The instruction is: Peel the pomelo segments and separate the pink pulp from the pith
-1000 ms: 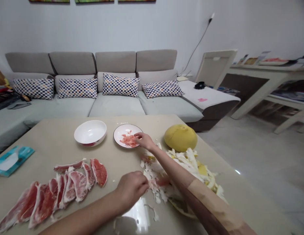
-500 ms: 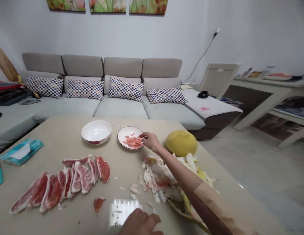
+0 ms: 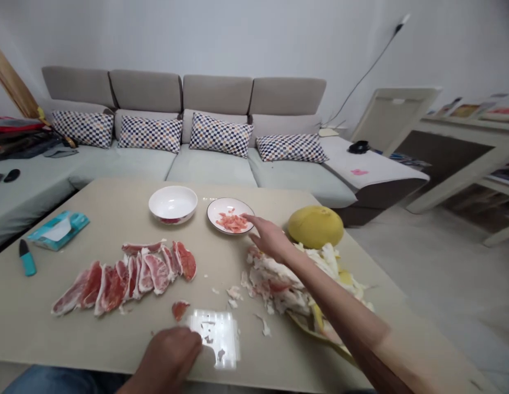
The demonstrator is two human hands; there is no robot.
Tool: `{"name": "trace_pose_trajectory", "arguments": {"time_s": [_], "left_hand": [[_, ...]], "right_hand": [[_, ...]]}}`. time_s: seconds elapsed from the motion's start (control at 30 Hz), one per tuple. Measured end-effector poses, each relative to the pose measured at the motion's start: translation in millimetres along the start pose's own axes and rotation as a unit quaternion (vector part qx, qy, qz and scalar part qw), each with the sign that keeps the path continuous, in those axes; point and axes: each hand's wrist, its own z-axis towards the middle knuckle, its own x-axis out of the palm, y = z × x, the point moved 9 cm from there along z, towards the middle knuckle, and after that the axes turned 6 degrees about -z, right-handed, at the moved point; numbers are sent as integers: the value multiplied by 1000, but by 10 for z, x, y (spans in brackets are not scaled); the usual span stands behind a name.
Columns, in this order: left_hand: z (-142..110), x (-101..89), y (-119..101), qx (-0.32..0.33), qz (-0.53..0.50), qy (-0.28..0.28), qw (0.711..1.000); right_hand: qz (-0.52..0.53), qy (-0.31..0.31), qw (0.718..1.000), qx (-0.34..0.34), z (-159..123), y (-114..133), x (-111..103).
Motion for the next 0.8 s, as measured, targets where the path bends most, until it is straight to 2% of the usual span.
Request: {"name": "trace_pose_trajectory", "arguments": {"time_s": [0.07,0.13,0.27,0.37,0.43,0.5,0.6,0.63,0.7,0.8], "left_hand": [[40,-273,80,-38,61,-27,997],[115,-458,199,-91,97,-52,990],[286,-460,314,-124,112,-32,985],[367,-407,286,-120,91,-27,988],[399,-408,241,-126,17,-42,991],[418,-358,228,-165,-140,-40,975],[458,-158,127,-220,-374,13,901],[486,-119,65,-217,-412,26,885],[537,-66,-19,-205,-446,44,870],[552,25,-6,-215,-471,64,853]], "right_hand": [[-7,36,999,-32,-350,131,113],[-9,76,996,-49,-695,250,279],[24,128,985,-115,-1219,588,590],[71,132,978,-143,-1382,801,689],[107,120,977,-140,-1396,884,679],[165,96,972,-133,-1377,939,606],[256,63,957,-121,-1351,967,475],[274,57,953,-121,-1350,972,447],[287,55,948,-122,-1359,977,428],[281,64,950,-119,-1373,972,476]]}}
